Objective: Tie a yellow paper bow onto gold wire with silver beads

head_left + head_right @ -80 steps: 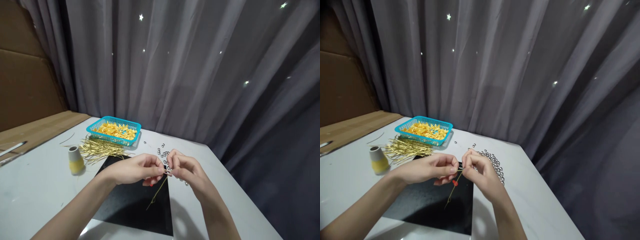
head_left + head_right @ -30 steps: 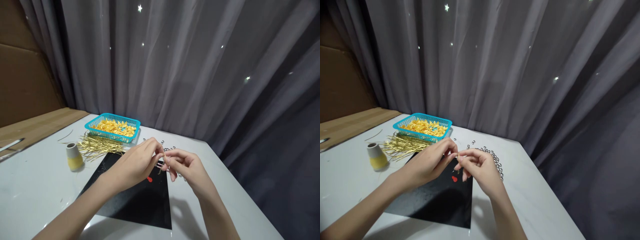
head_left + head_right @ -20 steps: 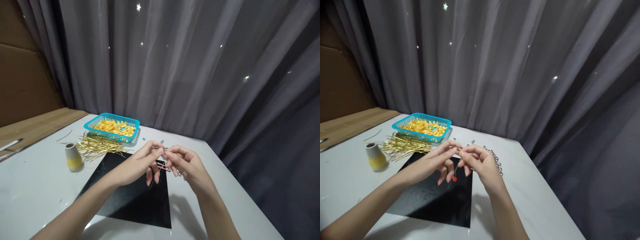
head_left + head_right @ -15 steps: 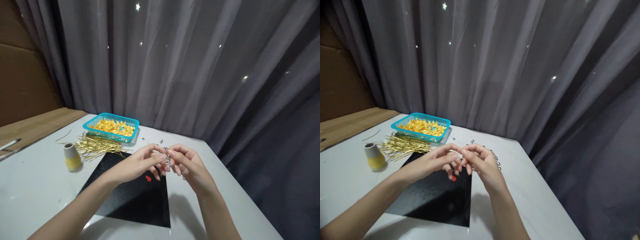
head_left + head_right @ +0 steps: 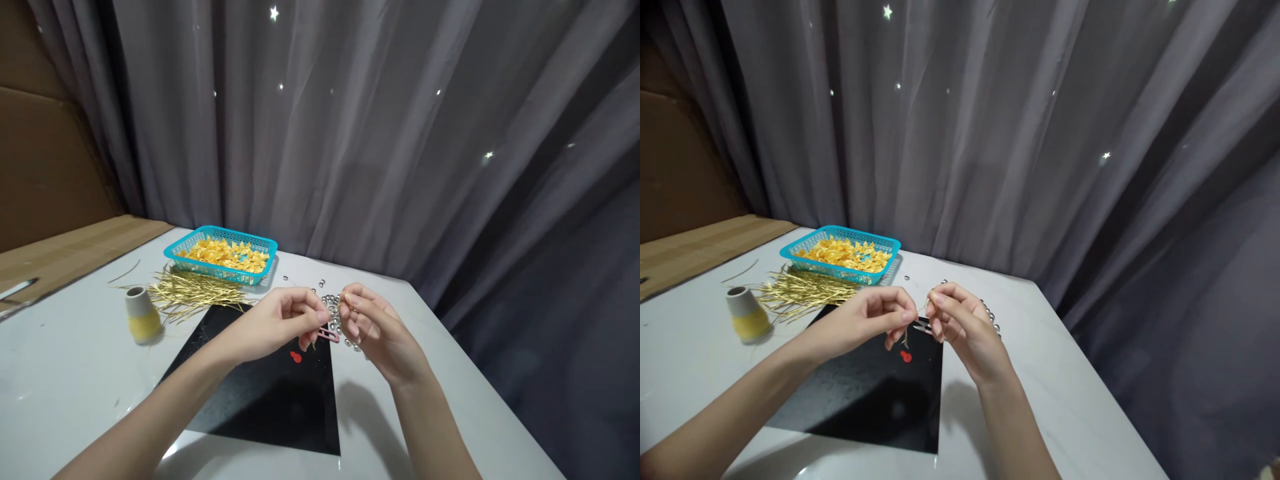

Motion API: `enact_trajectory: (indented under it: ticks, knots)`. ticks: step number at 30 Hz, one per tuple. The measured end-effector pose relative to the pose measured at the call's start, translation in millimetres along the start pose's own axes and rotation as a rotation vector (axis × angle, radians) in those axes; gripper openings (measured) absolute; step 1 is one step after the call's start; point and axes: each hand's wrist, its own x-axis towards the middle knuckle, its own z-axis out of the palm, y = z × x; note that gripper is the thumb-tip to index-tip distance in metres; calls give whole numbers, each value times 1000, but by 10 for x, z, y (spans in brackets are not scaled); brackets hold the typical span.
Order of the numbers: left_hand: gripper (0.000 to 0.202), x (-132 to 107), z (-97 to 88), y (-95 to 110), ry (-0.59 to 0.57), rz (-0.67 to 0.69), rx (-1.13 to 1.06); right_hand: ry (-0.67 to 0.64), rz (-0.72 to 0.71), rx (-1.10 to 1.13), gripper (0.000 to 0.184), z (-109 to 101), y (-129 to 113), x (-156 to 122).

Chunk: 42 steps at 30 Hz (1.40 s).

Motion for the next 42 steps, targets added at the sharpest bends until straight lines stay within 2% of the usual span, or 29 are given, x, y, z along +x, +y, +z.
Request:
enact_trajectory:
  ticks: [7, 17, 22, 37, 42]
  knots:
    - [28, -10, 26, 47, 71, -17, 63, 9, -34, -88, 24, 10, 16, -26]
    - [28, -19, 20, 59, 89, -45, 51, -26, -186, -278, 17, 3, 26, -47]
    - [25, -18, 23, 64, 91, -33, 9, 25, -241, -347, 16, 14, 19, -67]
    - [27, -31, 26, 87, 121, -51, -19, -10, -290, -331, 14, -17, 41, -59]
    - [26, -21, 22, 96, 133, -59, -20, 2, -264, -329, 15, -17, 29, -76]
